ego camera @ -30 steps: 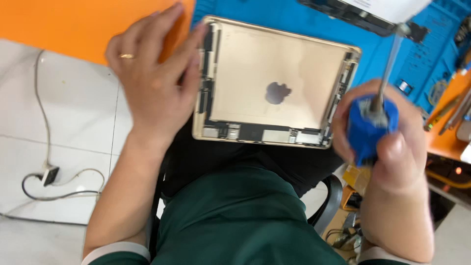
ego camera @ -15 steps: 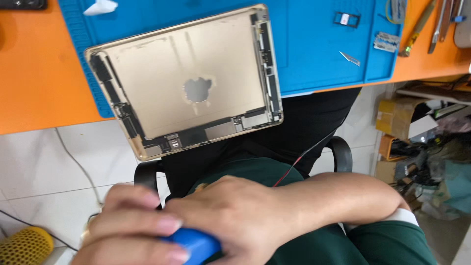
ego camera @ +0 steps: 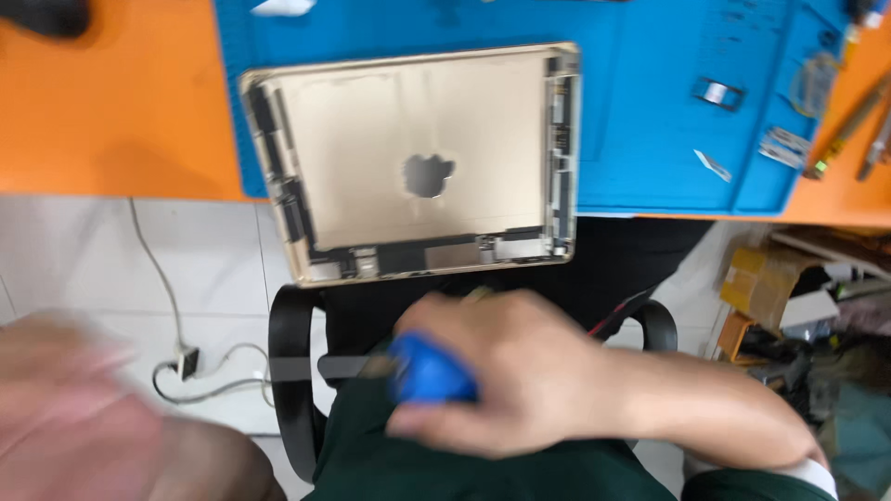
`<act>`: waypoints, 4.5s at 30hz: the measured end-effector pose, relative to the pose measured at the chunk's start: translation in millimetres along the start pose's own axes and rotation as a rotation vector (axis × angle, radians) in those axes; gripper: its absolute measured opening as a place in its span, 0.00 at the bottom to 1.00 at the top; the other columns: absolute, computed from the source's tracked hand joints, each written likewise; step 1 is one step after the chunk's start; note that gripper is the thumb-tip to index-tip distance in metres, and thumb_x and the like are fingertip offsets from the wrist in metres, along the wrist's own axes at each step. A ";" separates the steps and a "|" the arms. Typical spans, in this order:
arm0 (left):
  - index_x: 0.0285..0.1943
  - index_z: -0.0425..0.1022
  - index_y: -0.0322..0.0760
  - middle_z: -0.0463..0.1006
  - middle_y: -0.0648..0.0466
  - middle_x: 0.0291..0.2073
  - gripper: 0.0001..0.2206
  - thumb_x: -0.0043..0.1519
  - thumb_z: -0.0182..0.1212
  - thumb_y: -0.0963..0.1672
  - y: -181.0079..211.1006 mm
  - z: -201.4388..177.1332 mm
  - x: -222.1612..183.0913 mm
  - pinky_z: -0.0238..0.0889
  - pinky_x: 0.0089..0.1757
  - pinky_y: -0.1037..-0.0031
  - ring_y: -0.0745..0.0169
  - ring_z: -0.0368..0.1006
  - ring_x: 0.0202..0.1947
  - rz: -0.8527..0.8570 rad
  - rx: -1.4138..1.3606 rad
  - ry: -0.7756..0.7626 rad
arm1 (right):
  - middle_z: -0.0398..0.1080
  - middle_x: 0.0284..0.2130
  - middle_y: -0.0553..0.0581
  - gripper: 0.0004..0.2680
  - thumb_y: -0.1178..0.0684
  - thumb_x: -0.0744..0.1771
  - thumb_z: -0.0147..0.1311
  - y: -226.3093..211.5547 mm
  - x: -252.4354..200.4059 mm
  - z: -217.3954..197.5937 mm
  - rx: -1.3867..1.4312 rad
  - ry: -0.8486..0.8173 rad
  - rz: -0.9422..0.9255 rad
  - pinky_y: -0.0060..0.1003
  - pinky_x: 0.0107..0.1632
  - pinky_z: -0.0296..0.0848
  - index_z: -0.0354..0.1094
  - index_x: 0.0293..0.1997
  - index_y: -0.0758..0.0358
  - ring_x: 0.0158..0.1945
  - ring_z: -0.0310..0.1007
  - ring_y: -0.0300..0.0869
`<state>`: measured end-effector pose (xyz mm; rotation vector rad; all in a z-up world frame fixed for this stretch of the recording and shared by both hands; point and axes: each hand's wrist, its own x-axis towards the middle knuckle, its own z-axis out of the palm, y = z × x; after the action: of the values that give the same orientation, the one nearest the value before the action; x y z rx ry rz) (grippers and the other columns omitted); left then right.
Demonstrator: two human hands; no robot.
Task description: The person uses a blue electric screwdriver to remove screws from the back cover of a gold laptop. They hold the laptop steady with their left hand while operating the tool with their right hand, working across multiple screw locations on the chassis.
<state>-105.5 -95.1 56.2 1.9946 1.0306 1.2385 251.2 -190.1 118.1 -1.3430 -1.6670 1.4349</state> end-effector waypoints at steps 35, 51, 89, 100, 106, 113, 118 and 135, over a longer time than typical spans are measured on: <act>0.28 0.69 0.39 0.75 0.59 0.24 0.06 0.58 0.52 0.39 -51.0 82.9 15.9 0.63 0.34 0.71 0.63 0.72 0.28 -0.502 -0.010 -0.541 | 0.75 0.30 0.60 0.21 0.31 0.76 0.56 30.9 77.7 -28.6 -1.177 0.135 0.482 0.57 0.27 0.73 0.62 0.53 0.62 0.31 0.78 0.64; 0.36 0.82 0.38 0.84 0.59 0.32 0.08 0.58 0.58 0.35 -41.6 86.1 18.5 0.73 0.39 0.78 0.66 0.80 0.31 -0.449 -0.003 -0.460 | 0.74 0.27 0.62 0.22 0.29 0.75 0.55 28.4 85.5 -29.7 -1.163 0.107 0.501 0.62 0.29 0.73 0.62 0.52 0.62 0.30 0.76 0.69; 0.47 0.83 0.37 0.86 0.55 0.35 0.08 0.67 0.58 0.36 -29.2 88.4 17.2 0.76 0.43 0.75 0.64 0.84 0.35 -0.470 0.035 -0.391 | 0.75 0.28 0.62 0.21 0.29 0.74 0.55 27.5 87.2 -36.0 -1.058 0.121 0.509 0.63 0.27 0.72 0.63 0.52 0.60 0.33 0.77 0.71; 0.47 0.83 0.37 0.86 0.56 0.33 0.08 0.67 0.58 0.37 -29.7 85.8 19.8 0.77 0.43 0.74 0.64 0.84 0.35 -0.461 0.042 -0.387 | 0.75 0.27 0.61 0.21 0.29 0.73 0.55 26.0 87.9 -34.5 -1.103 0.098 0.553 0.63 0.28 0.73 0.62 0.51 0.59 0.33 0.77 0.71; 0.48 0.83 0.38 0.85 0.56 0.34 0.09 0.66 0.58 0.37 -30.7 85.8 20.1 0.76 0.42 0.75 0.65 0.83 0.34 -0.459 0.023 -0.396 | 0.76 0.28 0.60 0.21 0.29 0.74 0.55 27.2 86.4 -34.2 -1.134 0.101 0.508 0.63 0.29 0.73 0.62 0.51 0.60 0.33 0.77 0.70; 0.47 0.83 0.37 0.85 0.55 0.33 0.09 0.66 0.58 0.36 -29.4 84.3 20.6 0.76 0.42 0.75 0.65 0.84 0.34 -0.456 0.026 -0.383 | 0.76 0.29 0.58 0.21 0.26 0.73 0.53 23.7 87.4 -33.8 -1.140 0.062 0.567 0.62 0.29 0.75 0.63 0.52 0.57 0.34 0.79 0.68; 0.47 0.83 0.38 0.85 0.57 0.33 0.08 0.66 0.59 0.37 -28.9 84.5 20.3 0.74 0.41 0.76 0.66 0.84 0.33 -0.471 0.034 -0.393 | 0.77 0.32 0.58 0.22 0.25 0.73 0.53 22.4 86.1 -34.8 -1.142 0.047 0.548 0.60 0.29 0.75 0.64 0.53 0.56 0.37 0.80 0.68; 0.47 0.83 0.37 0.85 0.56 0.33 0.08 0.68 0.59 0.36 -24.0 79.3 21.5 0.75 0.42 0.75 0.64 0.84 0.34 -0.450 0.039 -0.372 | 0.76 0.28 0.59 0.21 0.26 0.73 0.53 21.4 87.7 -34.9 -1.115 0.052 0.578 0.61 0.29 0.74 0.63 0.51 0.57 0.34 0.78 0.69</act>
<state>-34.8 -69.5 15.1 1.7921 1.2239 0.5886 258.8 -97.5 90.8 -2.5742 -2.2517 0.6047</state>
